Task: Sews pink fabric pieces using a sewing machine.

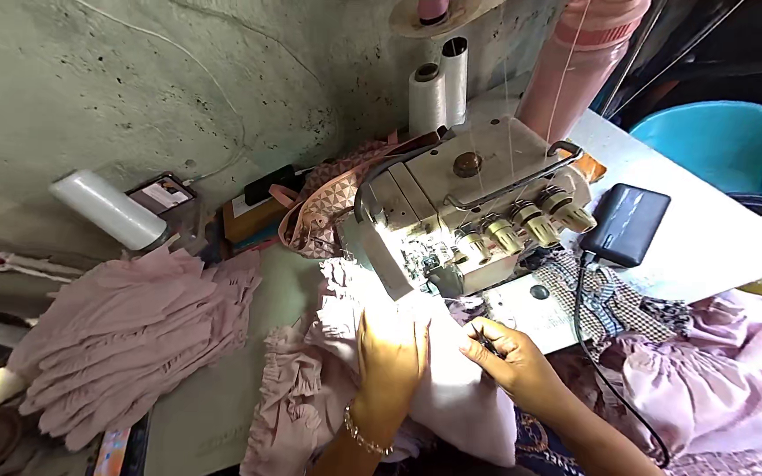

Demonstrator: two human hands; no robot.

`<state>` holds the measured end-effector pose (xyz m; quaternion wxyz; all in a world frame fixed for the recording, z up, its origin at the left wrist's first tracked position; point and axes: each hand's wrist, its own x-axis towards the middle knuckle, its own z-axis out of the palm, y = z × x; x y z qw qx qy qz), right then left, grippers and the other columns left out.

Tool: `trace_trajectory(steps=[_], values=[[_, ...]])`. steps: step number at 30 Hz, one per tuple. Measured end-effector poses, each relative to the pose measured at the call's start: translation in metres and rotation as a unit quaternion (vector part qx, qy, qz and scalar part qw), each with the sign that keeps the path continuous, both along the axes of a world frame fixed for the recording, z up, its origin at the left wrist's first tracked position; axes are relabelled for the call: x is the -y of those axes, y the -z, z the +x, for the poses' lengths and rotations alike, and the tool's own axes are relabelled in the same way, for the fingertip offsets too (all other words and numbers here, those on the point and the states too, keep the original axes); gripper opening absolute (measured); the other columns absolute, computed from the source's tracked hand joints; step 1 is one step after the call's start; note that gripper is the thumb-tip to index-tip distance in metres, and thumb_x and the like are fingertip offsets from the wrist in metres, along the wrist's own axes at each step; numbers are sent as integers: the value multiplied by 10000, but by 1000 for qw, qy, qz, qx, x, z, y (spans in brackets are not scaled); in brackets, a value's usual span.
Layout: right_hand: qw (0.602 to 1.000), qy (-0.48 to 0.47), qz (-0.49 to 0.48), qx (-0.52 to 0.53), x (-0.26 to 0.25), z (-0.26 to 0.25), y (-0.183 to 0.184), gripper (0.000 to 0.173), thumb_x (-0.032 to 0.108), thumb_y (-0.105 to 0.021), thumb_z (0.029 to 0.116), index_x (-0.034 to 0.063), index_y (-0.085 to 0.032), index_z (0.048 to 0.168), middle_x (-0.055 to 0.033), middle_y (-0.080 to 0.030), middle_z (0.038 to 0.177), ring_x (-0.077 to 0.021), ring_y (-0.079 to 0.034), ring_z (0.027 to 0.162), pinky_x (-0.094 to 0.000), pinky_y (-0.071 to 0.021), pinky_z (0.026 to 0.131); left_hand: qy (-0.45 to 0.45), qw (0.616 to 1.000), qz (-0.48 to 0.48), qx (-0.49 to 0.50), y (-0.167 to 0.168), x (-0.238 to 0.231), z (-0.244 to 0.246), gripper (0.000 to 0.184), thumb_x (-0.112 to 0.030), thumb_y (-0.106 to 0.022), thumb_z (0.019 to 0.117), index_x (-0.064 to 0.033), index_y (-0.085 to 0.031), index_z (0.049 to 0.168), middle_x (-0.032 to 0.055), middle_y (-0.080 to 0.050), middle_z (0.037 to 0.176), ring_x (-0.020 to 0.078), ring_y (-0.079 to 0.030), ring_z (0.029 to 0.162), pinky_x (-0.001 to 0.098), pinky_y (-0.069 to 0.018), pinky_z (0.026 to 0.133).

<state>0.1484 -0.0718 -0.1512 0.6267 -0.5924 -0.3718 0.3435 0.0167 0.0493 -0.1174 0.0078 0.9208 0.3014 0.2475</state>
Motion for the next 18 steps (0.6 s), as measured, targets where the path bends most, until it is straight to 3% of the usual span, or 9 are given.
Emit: trace_trajectory(steps=[2, 6, 8, 12, 18], values=[[1000, 6, -2, 5, -6, 4, -2, 82, 199, -608, 948, 157, -636, 883, 156, -554, 692, 104, -492, 596, -76, -403, 548, 1, 1000, -5, 9, 1, -5, 4, 401, -277, -512, 994, 24, -766, 1070, 186, -750, 1142, 360, -716, 1044, 479, -551, 912], [1000, 19, -2, 7, -9, 4, 0, 75, 201, -598, 943, 156, -636, 897, 162, -532, 674, 110, -468, 577, -76, -387, 533, -6, 998, -45, 38, -2, -8, 8, 403, -302, -561, 986, 59, -740, 1014, 192, -734, 935, 331, -713, 918, 442, -563, 869], [1000, 17, 4, 4, -7, 2, 3, 74, 202, -597, 947, 154, -630, 900, 166, -531, 665, 116, -467, 569, -69, -388, 528, -9, 998, -38, 41, -4, -6, 7, 390, -309, -568, 972, 33, -727, 872, 190, -716, 868, 317, -708, 871, 415, -559, 837], [1000, 21, 8, 8, -7, 1, 5, 73, 214, -606, 940, 154, -638, 913, 166, -554, 676, 125, -486, 582, -61, -402, 538, 1, 998, -29, 51, -2, -6, 7, 349, -284, -595, 948, 8, -710, 796, 177, -697, 828, 286, -692, 837, 376, -547, 809], [999, 34, 3, 24, -6, -1, 7, 116, 227, -593, 967, 133, -654, 940, 152, -572, 713, 128, -497, 612, -60, -413, 564, 17, 998, -26, 55, -2, -7, 6, 321, -267, -608, 944, 10, -715, 820, 159, -704, 832, 271, -690, 840, 365, -541, 820]])
